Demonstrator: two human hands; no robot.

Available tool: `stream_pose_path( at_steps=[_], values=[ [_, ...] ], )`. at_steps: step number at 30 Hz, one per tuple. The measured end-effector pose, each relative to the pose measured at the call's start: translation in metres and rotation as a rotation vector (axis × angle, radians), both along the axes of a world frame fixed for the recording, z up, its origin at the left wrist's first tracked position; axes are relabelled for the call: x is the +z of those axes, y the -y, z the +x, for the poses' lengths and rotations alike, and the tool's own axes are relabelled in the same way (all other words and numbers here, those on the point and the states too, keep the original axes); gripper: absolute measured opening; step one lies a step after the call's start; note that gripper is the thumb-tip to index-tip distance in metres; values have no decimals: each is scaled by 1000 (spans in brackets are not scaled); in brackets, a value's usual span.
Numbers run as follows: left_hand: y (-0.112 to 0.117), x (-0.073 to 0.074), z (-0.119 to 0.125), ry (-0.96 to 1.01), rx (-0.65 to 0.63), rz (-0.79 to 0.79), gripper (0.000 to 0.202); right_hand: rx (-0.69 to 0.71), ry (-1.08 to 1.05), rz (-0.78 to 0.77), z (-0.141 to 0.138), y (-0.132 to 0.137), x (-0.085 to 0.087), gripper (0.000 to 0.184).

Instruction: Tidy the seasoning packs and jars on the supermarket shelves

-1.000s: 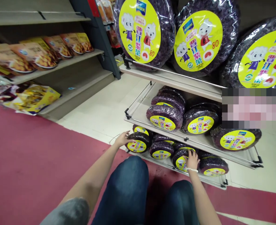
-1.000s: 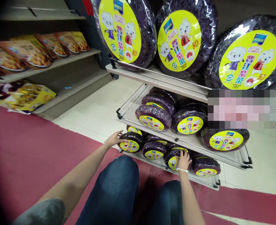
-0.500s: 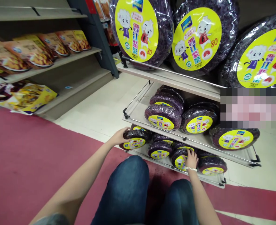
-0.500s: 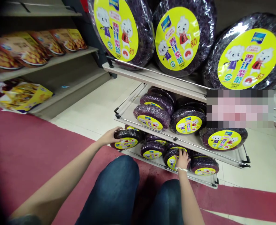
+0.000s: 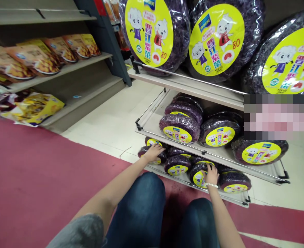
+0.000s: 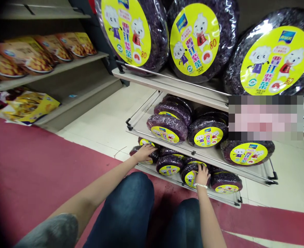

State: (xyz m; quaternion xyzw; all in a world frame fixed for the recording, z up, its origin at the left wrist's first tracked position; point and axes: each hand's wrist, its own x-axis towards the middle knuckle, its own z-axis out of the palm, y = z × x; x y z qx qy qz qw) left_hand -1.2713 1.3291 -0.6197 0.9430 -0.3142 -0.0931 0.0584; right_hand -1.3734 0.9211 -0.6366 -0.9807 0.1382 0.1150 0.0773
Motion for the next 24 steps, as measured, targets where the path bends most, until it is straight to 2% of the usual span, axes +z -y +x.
stream_pose_path(
  at_steps=[3,6,8,10,14,17,20,24],
  values=[
    [-39,-1,-7,43,150,-73,85,3,2,-13,0,1,-2,50],
    [-82,-10,-17,28,317,-132,98,8,-1,-22,0,2,-4,51],
    [-103,-20,-22,-26,412,-172,96,15,1,-23,0,3,-4,51],
    [-115,-27,-23,-97,449,-210,84,22,5,-22,0,3,-4,51],
    [-116,-26,-8,-170,404,-210,72,17,4,-19,0,4,-4,51],
    [-102,-20,9,-200,337,-168,73,21,17,-14,-1,4,-5,51],
    [-86,-20,21,-252,293,-159,71,20,24,-6,-1,3,-6,51],
    [-75,-24,27,-276,368,-211,82,15,21,15,0,3,-8,51]
  ],
)
